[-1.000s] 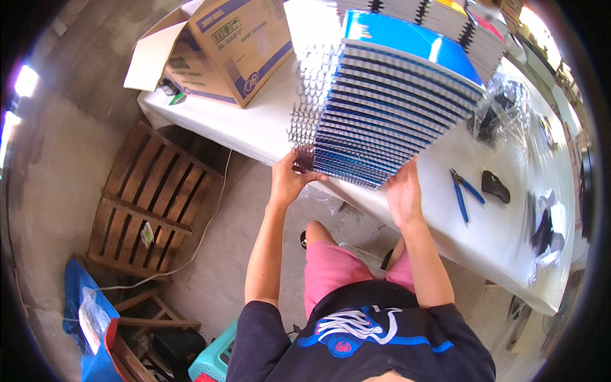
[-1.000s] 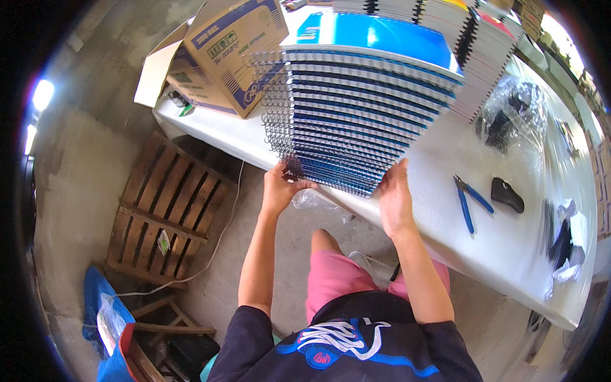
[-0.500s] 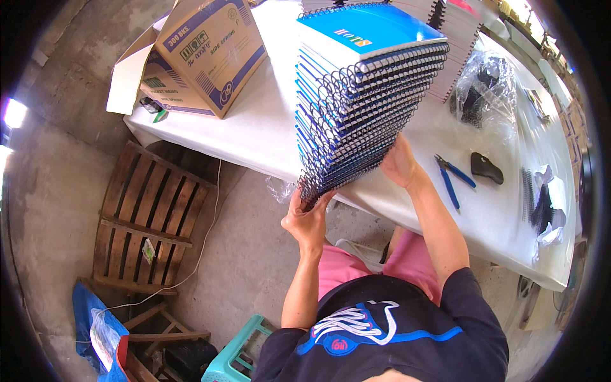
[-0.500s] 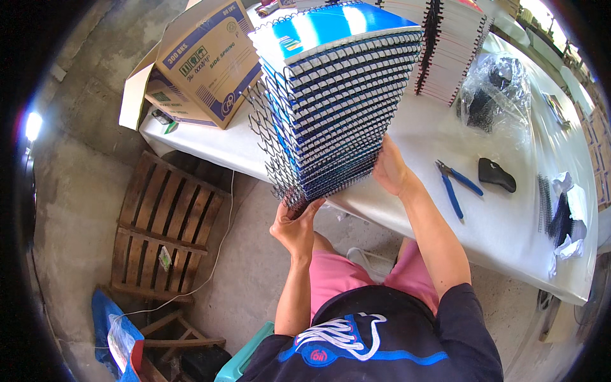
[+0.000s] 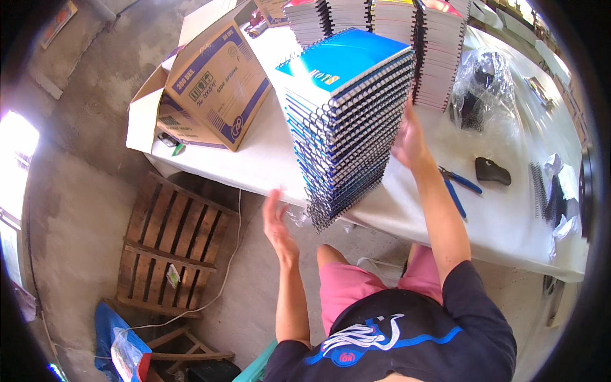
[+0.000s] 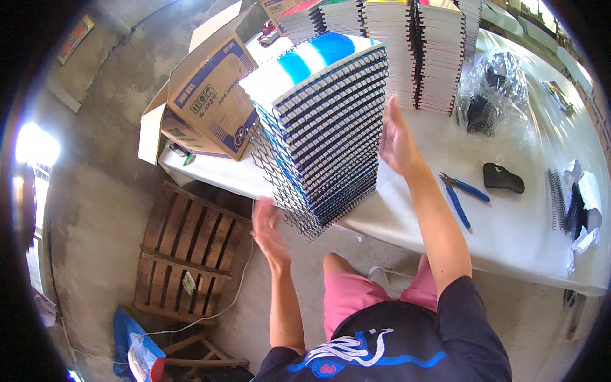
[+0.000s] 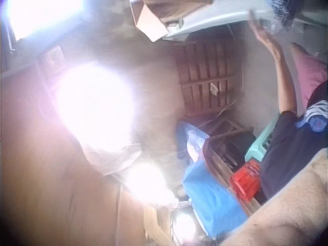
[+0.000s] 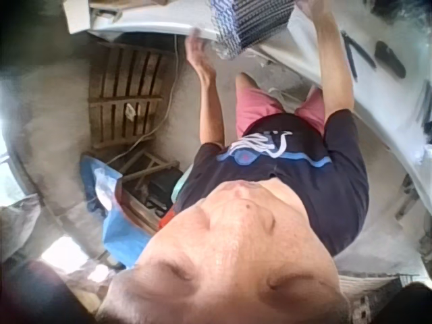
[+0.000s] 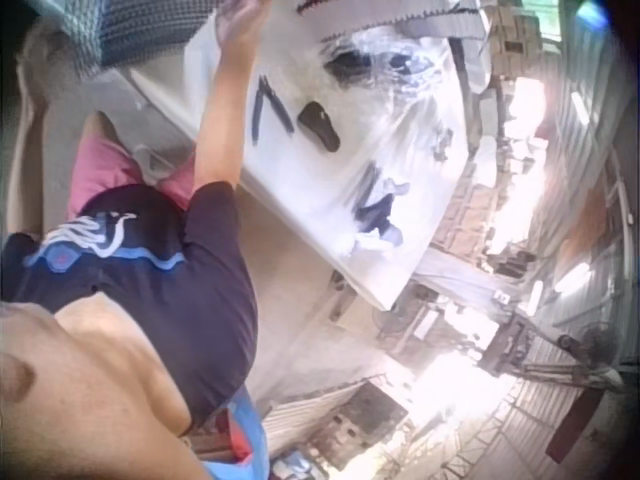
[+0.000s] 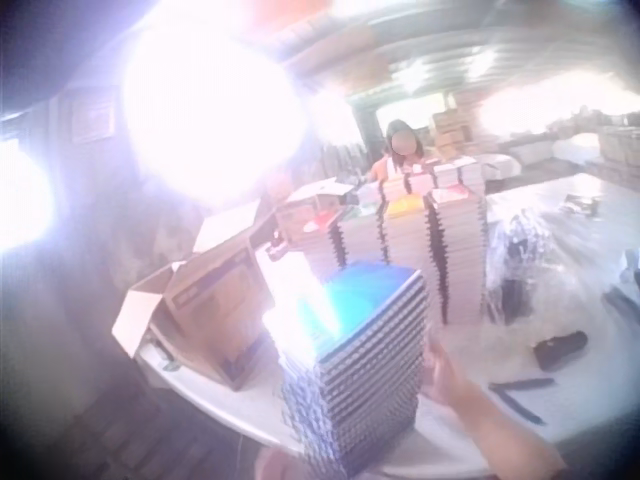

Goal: The person uses blue-handled pliers to cut the excess ends of spiral bindings on a stack of notebooks on a white table.

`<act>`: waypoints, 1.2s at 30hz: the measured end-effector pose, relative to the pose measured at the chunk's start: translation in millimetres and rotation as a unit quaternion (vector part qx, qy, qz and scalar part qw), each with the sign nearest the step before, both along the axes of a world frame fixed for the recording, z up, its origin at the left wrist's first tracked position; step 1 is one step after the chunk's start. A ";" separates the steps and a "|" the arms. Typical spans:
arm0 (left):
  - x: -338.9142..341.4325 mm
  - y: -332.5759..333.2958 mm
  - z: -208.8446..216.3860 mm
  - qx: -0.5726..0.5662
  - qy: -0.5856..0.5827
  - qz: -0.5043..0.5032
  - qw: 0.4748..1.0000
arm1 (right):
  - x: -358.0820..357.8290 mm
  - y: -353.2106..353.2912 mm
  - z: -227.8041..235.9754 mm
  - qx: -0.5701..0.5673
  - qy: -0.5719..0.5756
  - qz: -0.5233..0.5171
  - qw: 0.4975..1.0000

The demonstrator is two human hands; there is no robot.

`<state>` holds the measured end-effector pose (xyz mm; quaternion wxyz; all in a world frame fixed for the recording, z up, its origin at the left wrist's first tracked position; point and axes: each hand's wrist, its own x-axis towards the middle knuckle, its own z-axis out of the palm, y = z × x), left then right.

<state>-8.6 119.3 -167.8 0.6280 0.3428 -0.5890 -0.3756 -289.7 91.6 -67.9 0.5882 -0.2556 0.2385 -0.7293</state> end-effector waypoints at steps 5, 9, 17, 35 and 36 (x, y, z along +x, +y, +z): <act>-53.7 -56.2 114.5 -0.166 0.007 0.011 0.986 | -21.1 -27.3 31.6 -0.139 0.042 0.042 0.988; -77.7 -88.2 112.9 0.030 0.113 -0.084 0.990 | -7.0 -26.5 46.9 -0.081 0.056 -0.033 0.995; -40.3 -110.4 24.0 0.037 0.269 -0.306 0.912 | 11.3 -3.0 63.6 -0.130 0.205 -0.026 0.970; -52.5 -70.0 -19.5 0.258 0.199 -0.199 0.924 | 8.5 -13.7 -16.5 -0.010 0.216 0.126 0.968; -52.3 -69.5 -20.0 0.262 0.196 -0.202 0.923 | 12.3 -14.5 -16.5 -0.022 0.238 0.095 0.966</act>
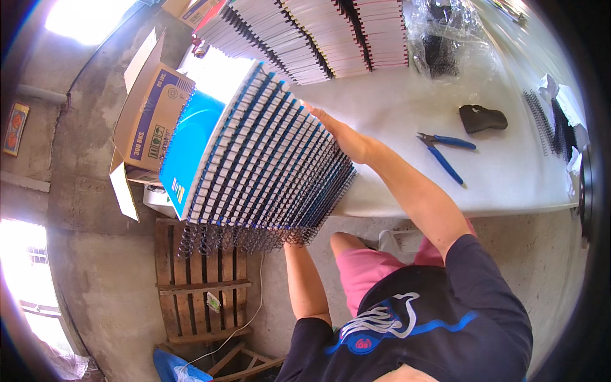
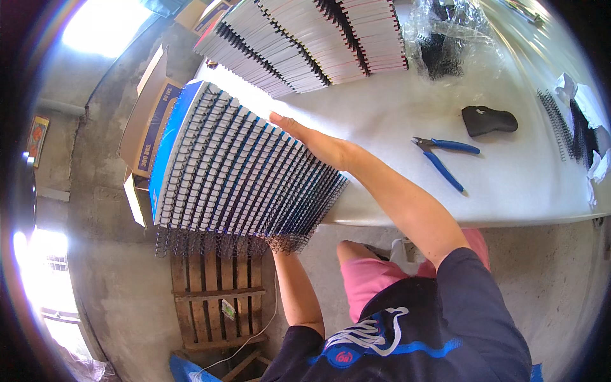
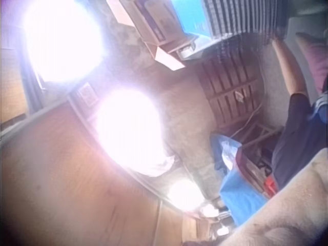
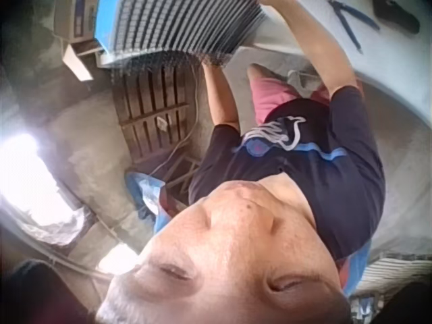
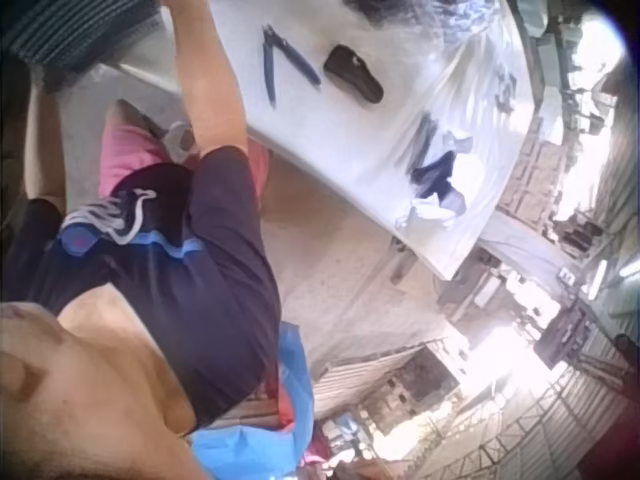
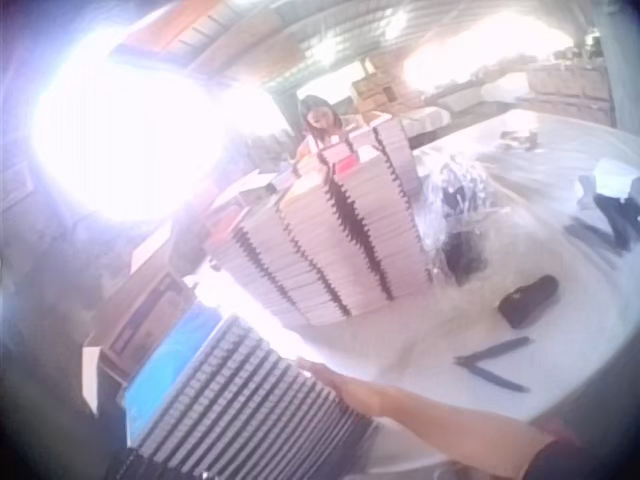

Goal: The person uses blue-handled pliers to cut the excess ends of spiral bindings on a stack of notebooks on a white table.

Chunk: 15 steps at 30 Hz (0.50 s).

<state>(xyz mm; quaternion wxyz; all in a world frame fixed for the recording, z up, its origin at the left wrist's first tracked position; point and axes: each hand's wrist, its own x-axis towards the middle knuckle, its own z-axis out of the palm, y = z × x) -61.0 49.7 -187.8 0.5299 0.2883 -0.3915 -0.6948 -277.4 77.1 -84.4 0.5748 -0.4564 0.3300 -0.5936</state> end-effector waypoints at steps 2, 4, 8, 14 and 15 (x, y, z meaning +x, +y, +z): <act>0.8 0.0 -0.3 0.004 -0.004 -0.001 1.000 | 2.9 4.4 1.3 0.007 -0.039 -0.005 0.999; -0.9 0.2 0.1 0.006 -0.004 0.002 1.000 | 3.5 6.0 1.2 0.001 -0.045 -0.013 0.999; -3.0 -1.2 2.2 -0.005 -0.003 0.021 1.000 | 2.2 1.6 3.8 -0.029 -0.024 0.009 0.999; 10.9 -31.2 32.3 -0.025 -0.009 0.040 0.999 | 14.7 9.2 3.6 -0.144 0.096 -0.340 0.924; 17.9 -37.1 36.1 -0.022 -0.015 0.035 0.999 | 28.0 21.8 6.4 -0.170 0.135 -0.413 0.884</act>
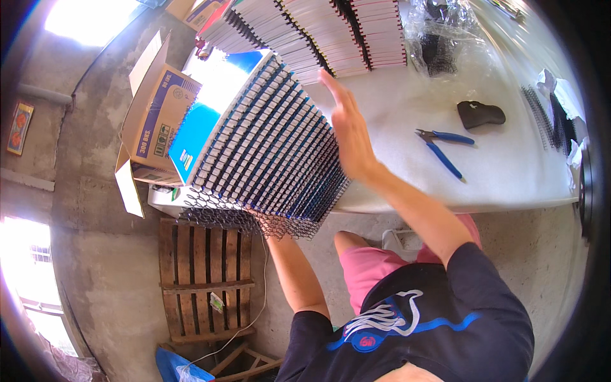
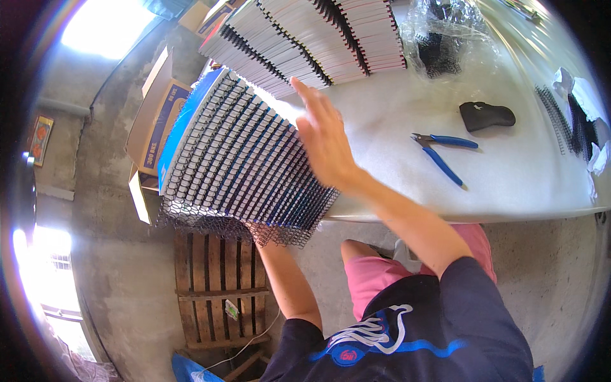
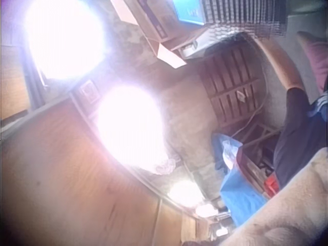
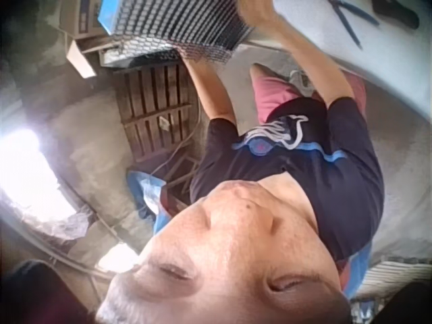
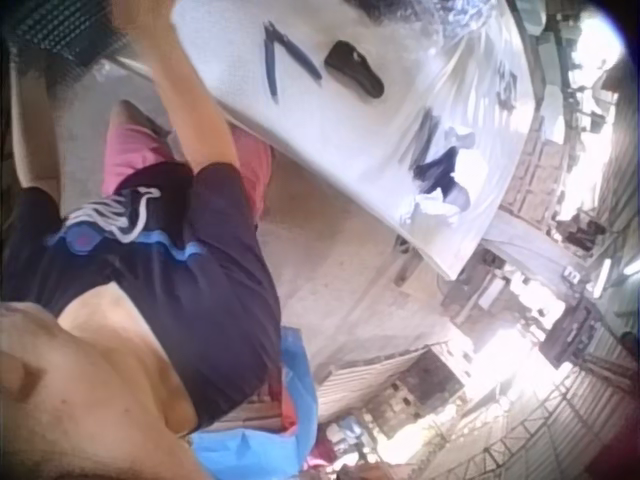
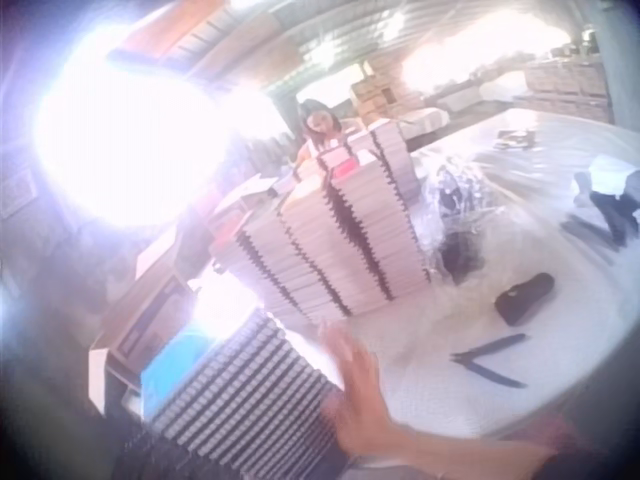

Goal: The person uses blue-handled pliers to cut the excess ends of spiral bindings on a stack of notebooks on a white table.

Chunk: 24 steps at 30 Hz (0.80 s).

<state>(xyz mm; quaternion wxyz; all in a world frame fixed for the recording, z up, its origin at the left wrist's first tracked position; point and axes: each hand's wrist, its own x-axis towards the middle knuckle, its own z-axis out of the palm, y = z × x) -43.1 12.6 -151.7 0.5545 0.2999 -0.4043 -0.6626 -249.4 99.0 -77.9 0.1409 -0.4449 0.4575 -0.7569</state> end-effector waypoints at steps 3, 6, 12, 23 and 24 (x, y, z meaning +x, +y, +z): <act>11.2 -22.6 16.3 0.032 -0.041 -0.063 0.997 | 41.8 26.0 -9.6 -0.107 0.181 -0.147 0.967; 28.2 -8.6 15.0 0.038 -0.063 -0.072 0.995 | 87.5 15.8 -20.2 -0.196 0.329 -0.239 0.892; 45.2 16.2 0.5 0.032 -0.064 -0.048 0.996 | 104.2 7.2 -18.5 -0.154 0.405 -0.292 0.853; 41.0 15.0 -0.4 0.025 -0.081 -0.003 0.996 | 78.7 34.2 -63.5 -0.235 0.494 -0.176 0.818; 37.6 -2.5 11.2 0.038 -0.085 -0.006 0.996 | 76.5 52.7 -71.3 -0.244 0.502 -0.091 0.825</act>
